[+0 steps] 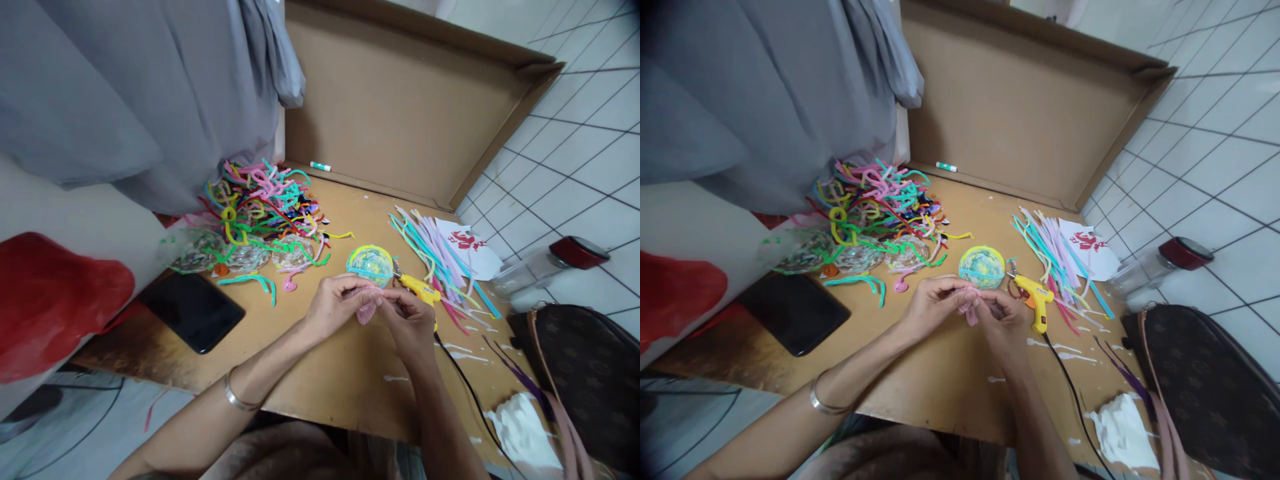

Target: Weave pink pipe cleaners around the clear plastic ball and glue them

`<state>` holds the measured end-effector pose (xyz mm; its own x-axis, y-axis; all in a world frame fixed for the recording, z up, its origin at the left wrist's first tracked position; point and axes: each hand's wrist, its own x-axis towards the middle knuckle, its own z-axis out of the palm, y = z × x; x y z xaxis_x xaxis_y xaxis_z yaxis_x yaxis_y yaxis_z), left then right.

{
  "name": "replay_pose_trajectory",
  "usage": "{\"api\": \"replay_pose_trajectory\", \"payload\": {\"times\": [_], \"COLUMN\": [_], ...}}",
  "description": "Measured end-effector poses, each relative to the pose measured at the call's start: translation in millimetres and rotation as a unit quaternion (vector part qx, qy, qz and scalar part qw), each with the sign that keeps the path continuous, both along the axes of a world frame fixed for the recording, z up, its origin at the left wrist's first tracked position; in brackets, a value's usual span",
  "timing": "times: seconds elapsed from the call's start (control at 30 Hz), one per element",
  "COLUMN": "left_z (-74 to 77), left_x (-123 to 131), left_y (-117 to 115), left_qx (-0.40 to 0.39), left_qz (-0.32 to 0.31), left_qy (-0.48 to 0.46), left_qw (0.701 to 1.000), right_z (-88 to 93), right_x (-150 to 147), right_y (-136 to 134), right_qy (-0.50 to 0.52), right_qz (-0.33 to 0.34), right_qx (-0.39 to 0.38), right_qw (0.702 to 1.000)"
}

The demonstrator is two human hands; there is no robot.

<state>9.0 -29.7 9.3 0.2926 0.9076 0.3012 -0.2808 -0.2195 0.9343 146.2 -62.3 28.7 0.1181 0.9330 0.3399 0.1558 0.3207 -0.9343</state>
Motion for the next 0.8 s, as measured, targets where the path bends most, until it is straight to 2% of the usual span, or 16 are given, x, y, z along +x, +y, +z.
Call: {"api": "replay_pose_trajectory", "payload": {"times": [0.47, 0.67, 0.8], "left_z": [3.1, -2.4, -5.6], "left_x": [-1.0, -0.4, 2.9], "left_y": [1.6, 1.4, -0.2], "left_qx": [-0.035, -0.028, -0.05], "left_qz": [-0.057, -0.045, -0.027], "left_qy": [-0.059, -0.041, -0.03], "left_qw": [0.996, 0.998, 0.998], "right_z": [-3.0, -6.6, -7.8], "right_x": [-0.1, -1.2, -1.8], "right_y": [0.0, -2.1, -1.6], "right_qy": [-0.011, -0.053, -0.028], "right_qz": [0.001, -0.007, -0.004], "right_qx": [0.024, -0.011, -0.035], "right_qw": [1.0, 0.999, 0.999]}}
